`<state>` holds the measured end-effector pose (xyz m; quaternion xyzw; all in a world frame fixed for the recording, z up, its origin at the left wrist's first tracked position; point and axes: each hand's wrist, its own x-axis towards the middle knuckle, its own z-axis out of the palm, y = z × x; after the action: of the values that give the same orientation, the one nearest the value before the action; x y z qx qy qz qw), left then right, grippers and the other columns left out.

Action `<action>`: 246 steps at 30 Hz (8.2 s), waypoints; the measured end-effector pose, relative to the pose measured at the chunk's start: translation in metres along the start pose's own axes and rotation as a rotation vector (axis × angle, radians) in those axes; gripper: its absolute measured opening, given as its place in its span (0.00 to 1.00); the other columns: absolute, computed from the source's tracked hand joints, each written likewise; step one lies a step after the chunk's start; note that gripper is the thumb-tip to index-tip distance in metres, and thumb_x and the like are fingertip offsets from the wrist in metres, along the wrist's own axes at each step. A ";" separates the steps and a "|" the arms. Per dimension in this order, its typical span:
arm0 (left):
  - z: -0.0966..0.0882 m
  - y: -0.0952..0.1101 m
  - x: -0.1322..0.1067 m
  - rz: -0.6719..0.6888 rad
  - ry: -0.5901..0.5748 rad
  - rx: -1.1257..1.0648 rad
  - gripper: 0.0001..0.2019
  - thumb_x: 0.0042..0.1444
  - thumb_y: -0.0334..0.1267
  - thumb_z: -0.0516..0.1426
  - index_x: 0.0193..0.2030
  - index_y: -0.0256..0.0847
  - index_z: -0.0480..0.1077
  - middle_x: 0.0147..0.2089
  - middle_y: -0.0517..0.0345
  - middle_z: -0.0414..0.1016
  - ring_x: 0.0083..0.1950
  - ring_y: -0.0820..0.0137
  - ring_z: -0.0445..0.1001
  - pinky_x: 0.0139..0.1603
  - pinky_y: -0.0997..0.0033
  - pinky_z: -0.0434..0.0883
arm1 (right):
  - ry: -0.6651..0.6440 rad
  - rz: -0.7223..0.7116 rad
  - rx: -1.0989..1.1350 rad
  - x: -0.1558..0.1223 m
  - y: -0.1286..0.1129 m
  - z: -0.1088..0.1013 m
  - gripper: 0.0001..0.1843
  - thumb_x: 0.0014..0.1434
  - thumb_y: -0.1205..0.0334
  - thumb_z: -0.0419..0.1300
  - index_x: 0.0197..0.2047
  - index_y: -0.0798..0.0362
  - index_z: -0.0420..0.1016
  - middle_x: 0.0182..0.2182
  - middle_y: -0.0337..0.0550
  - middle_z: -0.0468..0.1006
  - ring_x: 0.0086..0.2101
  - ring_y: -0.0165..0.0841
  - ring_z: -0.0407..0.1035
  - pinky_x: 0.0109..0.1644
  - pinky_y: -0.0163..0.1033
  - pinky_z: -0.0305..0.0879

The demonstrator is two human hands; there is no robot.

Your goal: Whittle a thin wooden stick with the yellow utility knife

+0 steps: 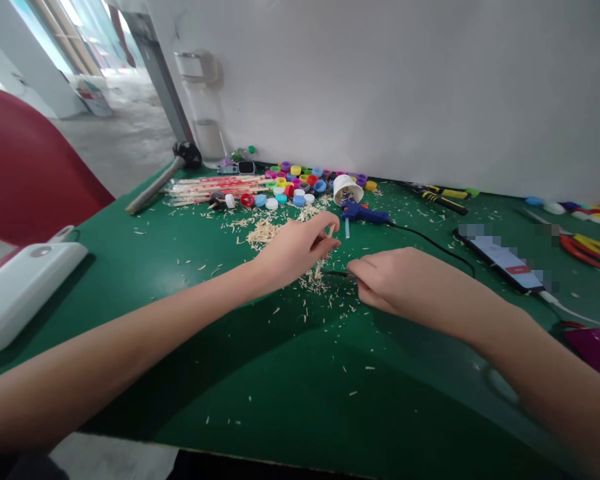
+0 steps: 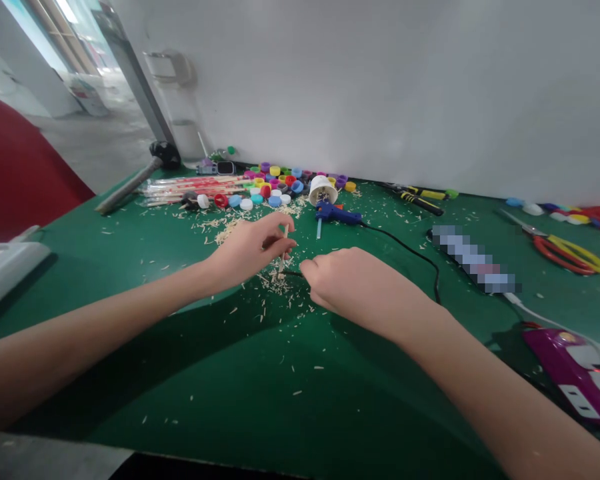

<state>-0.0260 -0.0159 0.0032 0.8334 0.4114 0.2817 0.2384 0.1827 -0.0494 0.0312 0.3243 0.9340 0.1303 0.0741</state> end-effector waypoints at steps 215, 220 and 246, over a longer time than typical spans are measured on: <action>-0.018 0.009 0.004 0.347 -0.121 0.348 0.09 0.61 0.29 0.50 0.41 0.36 0.72 0.30 0.57 0.76 0.30 0.70 0.75 0.36 0.64 0.79 | 0.536 0.081 0.686 0.039 0.004 0.061 0.15 0.69 0.67 0.41 0.37 0.54 0.67 0.26 0.38 0.76 0.26 0.27 0.63 0.38 0.40 0.59; -0.018 0.001 0.002 0.336 -0.082 0.332 0.12 0.61 0.27 0.49 0.41 0.39 0.73 0.32 0.57 0.79 0.36 0.70 0.78 0.50 0.64 0.78 | 0.492 0.045 0.696 0.042 0.007 0.064 0.16 0.68 0.66 0.41 0.40 0.54 0.70 0.27 0.39 0.77 0.28 0.30 0.65 0.37 0.43 0.59; -0.048 -0.021 0.047 -0.006 -0.168 -0.169 0.14 0.63 0.41 0.50 0.53 0.44 0.69 0.33 0.58 0.78 0.31 0.74 0.73 0.32 0.74 0.68 | 0.675 0.266 0.461 0.048 0.006 0.071 0.05 0.58 0.60 0.61 0.35 0.53 0.73 0.28 0.44 0.73 0.31 0.34 0.63 0.35 0.41 0.60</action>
<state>-0.0461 0.0423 0.0377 0.8298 0.3672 0.2436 0.3422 0.1651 -0.0012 -0.0375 0.3890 0.8606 0.0254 -0.3277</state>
